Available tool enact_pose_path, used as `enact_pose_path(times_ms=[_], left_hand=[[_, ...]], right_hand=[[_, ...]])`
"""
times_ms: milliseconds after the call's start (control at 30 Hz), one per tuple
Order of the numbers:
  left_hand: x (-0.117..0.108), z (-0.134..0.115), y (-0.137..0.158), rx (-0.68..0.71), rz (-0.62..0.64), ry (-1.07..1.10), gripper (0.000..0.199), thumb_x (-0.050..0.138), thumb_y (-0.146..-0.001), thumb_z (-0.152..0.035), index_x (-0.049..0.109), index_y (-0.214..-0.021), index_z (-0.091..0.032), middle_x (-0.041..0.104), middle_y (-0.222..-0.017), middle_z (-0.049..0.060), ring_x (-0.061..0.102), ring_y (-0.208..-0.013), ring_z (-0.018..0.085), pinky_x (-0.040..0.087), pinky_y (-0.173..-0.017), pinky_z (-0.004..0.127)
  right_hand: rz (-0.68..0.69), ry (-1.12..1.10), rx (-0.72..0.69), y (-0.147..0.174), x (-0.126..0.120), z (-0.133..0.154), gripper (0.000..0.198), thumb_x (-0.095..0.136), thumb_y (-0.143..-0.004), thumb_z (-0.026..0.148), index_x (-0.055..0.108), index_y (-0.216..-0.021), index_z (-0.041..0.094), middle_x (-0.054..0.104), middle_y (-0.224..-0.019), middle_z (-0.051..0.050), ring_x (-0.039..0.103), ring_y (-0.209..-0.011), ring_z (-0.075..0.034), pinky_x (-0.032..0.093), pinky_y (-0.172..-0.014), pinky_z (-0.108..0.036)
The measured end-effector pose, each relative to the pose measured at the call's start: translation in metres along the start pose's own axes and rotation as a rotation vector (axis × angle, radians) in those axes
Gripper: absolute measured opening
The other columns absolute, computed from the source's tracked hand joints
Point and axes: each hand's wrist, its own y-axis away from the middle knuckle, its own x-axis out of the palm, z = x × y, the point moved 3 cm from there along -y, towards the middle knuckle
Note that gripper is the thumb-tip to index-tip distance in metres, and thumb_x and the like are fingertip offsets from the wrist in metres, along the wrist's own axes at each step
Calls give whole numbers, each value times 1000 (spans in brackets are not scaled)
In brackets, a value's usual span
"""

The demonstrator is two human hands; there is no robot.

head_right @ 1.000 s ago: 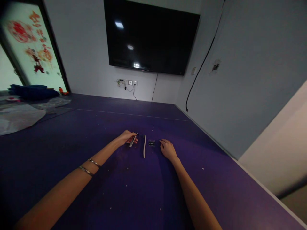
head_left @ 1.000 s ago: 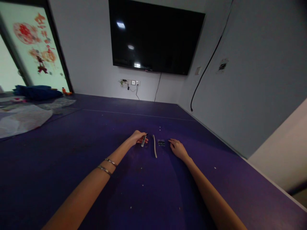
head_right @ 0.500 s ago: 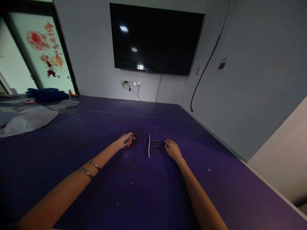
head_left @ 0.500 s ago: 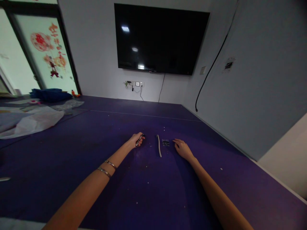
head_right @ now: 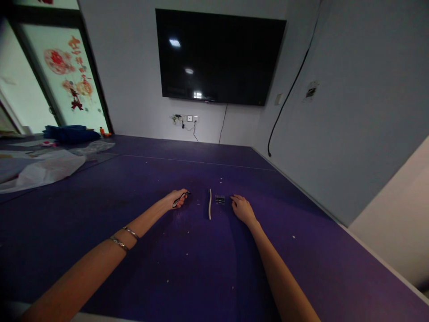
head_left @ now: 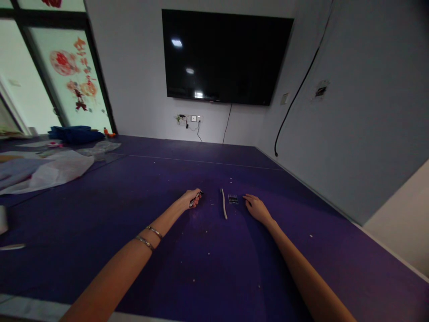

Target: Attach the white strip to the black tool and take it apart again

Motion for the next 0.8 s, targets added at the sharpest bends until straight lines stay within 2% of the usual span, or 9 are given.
enact_pose_path(times_ms=[167, 300, 467, 567, 700, 800], left_hand=[[-2, 2, 2, -48, -36, 71, 25, 41, -81, -30, 42, -60, -17, 31, -37, -8, 28, -28, 4, 20, -32, 16], [-4, -2, 4, -8, -45, 110, 25, 40, -81, -31, 44, -61, -17, 31, -38, -8, 27, -28, 4, 20, -32, 17], [-6, -21, 6, 115, -81, 131, 30, 34, -83, -37, 51, -71, -16, 35, -40, -7, 31, -30, 6, 22, -32, 18], [-3, -36, 10, 215, -61, 115, 30, 31, -83, -34, 54, -76, -15, 38, -43, -6, 35, -31, 6, 26, -33, 18], [10, -52, 16, 317, 16, 73, 23, 38, -81, -28, 55, -79, -14, 47, -48, -3, 42, -34, 7, 30, -34, 17], [20, -61, 21, 441, 54, 34, 17, 48, -78, -28, 55, -80, -14, 59, -63, 2, 53, -46, 10, 39, -39, 19]], right_hand=[[15, -2, 10, 0, 0, -1, 40, 35, -86, 23, 58, -118, 16, 54, -125, -10, 47, -117, -20, 35, -99, -34], [9, 13, 3, 0, 1, -1, 41, 34, -86, 23, 57, -118, 14, 54, -125, -10, 47, -117, -20, 34, -99, -34], [8, 14, 8, 0, 2, -2, 41, 34, -86, 23, 57, -119, 15, 54, -126, -10, 46, -117, -20, 34, -99, -33], [18, 9, 11, 0, 2, -3, 41, 34, -86, 23, 57, -119, 14, 53, -126, -10, 45, -118, -20, 33, -100, -33], [25, -1, 27, 1, 1, -2, 41, 35, -86, 23, 57, -119, 15, 53, -127, -10, 45, -118, -20, 32, -100, -33], [30, -9, 40, 1, 0, -1, 40, 35, -85, 23, 57, -119, 17, 53, -127, -10, 45, -118, -20, 33, -99, -33]])
